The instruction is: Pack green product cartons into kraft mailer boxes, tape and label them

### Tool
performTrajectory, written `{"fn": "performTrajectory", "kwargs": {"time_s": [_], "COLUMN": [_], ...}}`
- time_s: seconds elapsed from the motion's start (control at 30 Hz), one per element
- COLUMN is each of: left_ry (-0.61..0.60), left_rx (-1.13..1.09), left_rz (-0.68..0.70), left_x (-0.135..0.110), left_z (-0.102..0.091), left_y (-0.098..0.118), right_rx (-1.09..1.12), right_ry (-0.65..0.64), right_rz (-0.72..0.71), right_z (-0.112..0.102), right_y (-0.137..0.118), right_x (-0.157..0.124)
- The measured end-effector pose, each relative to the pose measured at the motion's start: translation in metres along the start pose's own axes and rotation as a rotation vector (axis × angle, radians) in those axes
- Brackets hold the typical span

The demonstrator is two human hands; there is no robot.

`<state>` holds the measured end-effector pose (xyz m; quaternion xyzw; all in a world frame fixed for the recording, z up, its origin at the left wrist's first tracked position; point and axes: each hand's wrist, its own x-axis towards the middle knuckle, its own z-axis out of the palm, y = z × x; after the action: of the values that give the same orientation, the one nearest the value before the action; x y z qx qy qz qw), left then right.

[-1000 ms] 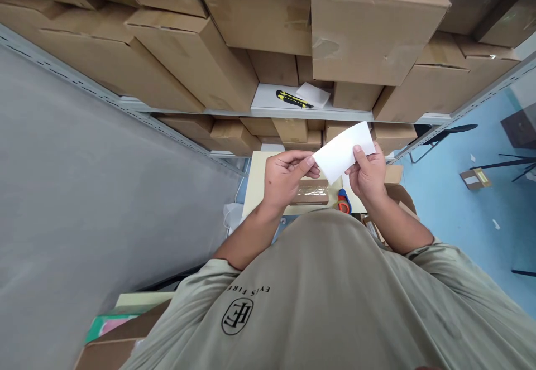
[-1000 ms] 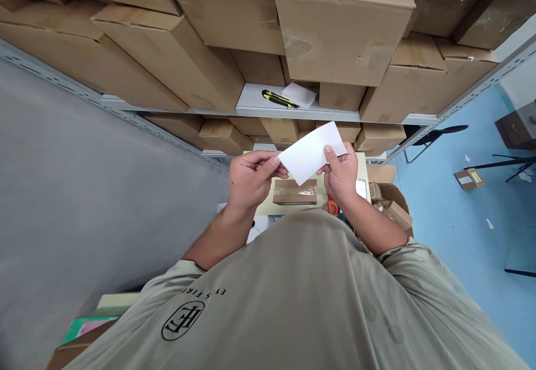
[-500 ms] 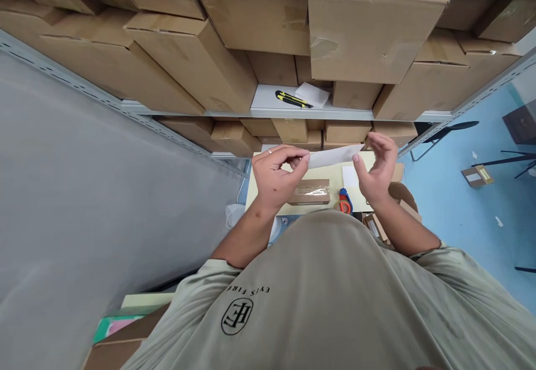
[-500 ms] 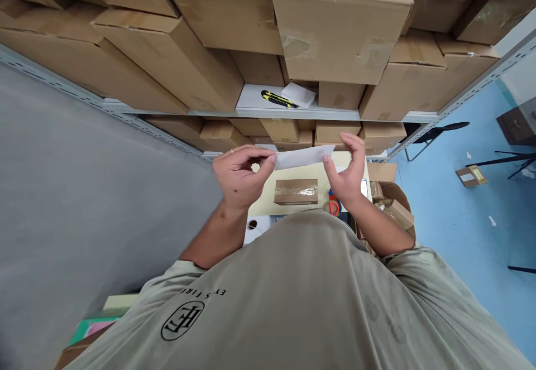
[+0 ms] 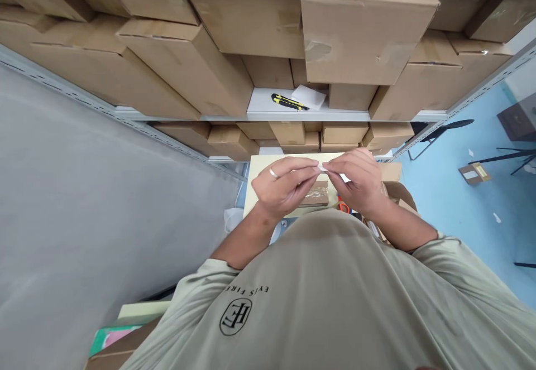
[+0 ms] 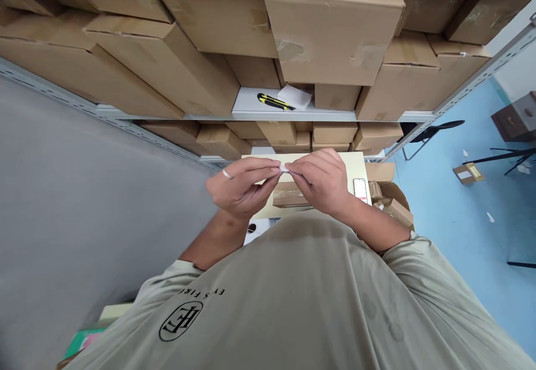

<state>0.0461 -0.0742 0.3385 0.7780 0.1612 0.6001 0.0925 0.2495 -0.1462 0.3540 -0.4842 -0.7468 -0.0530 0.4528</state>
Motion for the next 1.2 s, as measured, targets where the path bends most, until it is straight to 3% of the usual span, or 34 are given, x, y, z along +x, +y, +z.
{"fn": "performTrajectory", "kwargs": {"time_s": [0.2,0.4,0.87,1.03,1.2], "left_ry": [-0.03,0.062,0.037,-0.001,-0.063], "left_rx": [0.069,0.083,0.068,0.01,0.037], "left_rz": [0.063,0.174,0.139,0.14,0.257], "left_x": [-0.005,-0.001,-0.006,-0.009,-0.006], "left_z": [-0.006,-0.006,0.001,0.004,0.007], "left_y": [-0.003,-0.001,-0.003,-0.008,-0.021], "right_rx": [-0.01,-0.015,-0.003,0.139,0.569], "right_ry": [-0.03,-0.031,-0.019,-0.027,-0.02], "right_rz": [-0.04,-0.053,-0.032,0.106,0.487], "right_z": [-0.003,-0.004,0.001,0.003,0.011], "right_y": [-0.004,-0.006,-0.006,-0.01,-0.017], "right_x": [0.001,0.001,-0.008,-0.013,-0.015]}}
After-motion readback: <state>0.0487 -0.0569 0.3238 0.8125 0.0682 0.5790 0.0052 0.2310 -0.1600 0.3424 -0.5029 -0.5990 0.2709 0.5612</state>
